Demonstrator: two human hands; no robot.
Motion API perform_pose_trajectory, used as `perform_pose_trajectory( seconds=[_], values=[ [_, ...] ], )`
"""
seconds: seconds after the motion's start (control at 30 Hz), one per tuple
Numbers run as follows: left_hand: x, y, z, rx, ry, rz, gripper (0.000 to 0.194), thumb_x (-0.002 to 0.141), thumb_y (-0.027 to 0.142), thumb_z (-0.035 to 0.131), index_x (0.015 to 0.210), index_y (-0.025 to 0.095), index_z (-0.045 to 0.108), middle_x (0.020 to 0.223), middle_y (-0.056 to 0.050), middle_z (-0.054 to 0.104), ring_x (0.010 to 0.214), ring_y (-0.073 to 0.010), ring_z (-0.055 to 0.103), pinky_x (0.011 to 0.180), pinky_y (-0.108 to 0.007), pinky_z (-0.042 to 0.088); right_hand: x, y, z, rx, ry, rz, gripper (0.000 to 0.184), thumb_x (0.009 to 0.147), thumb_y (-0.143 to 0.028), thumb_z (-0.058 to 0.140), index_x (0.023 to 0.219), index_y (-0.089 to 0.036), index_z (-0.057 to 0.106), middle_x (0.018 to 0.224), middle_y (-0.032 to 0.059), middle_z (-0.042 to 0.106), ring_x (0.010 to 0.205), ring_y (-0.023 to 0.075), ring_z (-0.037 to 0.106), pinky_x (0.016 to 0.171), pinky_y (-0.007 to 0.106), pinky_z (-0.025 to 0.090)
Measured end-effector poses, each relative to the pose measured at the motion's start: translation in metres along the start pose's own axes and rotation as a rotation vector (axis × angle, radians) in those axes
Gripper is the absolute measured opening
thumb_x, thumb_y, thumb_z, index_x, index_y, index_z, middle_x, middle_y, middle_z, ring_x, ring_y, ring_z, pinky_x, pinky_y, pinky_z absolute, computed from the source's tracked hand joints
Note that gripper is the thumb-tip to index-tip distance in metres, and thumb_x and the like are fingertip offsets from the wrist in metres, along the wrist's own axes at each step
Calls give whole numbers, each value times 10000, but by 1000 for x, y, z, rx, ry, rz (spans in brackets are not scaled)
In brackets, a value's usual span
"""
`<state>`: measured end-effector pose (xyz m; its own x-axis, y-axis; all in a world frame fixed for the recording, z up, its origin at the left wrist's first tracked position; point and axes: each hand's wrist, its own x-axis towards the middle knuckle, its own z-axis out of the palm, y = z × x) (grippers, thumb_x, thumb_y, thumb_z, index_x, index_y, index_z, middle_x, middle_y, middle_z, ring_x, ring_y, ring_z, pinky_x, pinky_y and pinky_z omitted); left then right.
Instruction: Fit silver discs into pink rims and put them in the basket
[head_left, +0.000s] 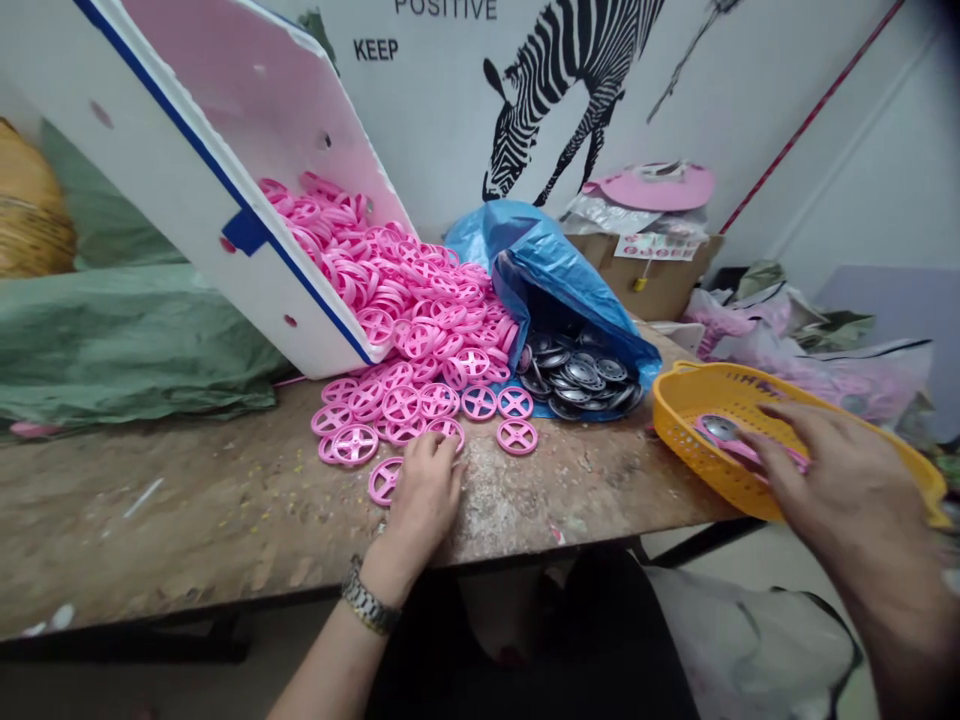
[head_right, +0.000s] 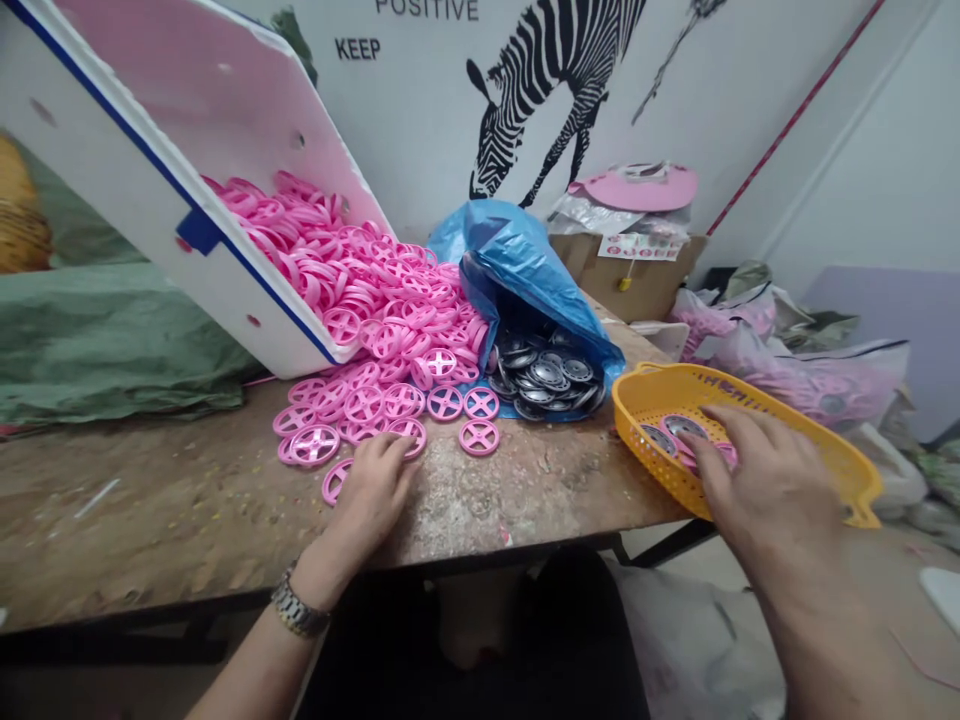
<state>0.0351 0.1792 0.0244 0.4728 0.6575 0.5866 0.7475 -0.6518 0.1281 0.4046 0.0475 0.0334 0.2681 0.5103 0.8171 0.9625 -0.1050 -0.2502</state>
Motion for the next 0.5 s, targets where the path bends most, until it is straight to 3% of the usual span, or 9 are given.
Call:
perform_pose_trajectory(
  seconds=[0.1, 0.27, 0.37, 0.5],
  values=[
    [-1, 7, 2, -6, -50, 33, 223, 914, 166, 535, 1125, 148, 606, 1069, -120, 602, 991, -253, 538, 869, -428, 507, -9, -39, 23, 189, -57, -45, 310, 957, -444, 490, 1033, -203, 670, 1004, 124, 703, 930, 283, 643, 844, 421, 484],
    [-7, 35, 9, 126, -170, 52, 160, 922, 185, 539, 1057, 171, 624, 1101, -116, 594, 1037, -271, 533, 874, -427, 494, -19, -114, 75, 437, -389, -167, 210, 966, -305, 511, 1047, -207, 678, 1061, 95, 692, 1005, 252, 623, 894, 378, 481],
    [-8, 47, 6, 237, -216, 108, 143, 929, 158, 516, 1025, 168, 622, 1055, -116, 602, 1012, -278, 534, 817, -404, 487, -20, -137, 102, 371, -503, -247, 213, 957, -264, 525, 1083, -198, 683, 1111, 115, 666, 1034, 266, 597, 882, 376, 473],
    [-7, 53, -1, 275, -279, 232, 169, 947, 130, 459, 1012, 138, 616, 1021, -123, 604, 991, -271, 533, 803, -388, 467, -19, -146, 126, 232, -543, -296, 220, 966, -297, 526, 1009, -173, 702, 1018, 133, 672, 962, 265, 599, 823, 358, 462]
  ],
)
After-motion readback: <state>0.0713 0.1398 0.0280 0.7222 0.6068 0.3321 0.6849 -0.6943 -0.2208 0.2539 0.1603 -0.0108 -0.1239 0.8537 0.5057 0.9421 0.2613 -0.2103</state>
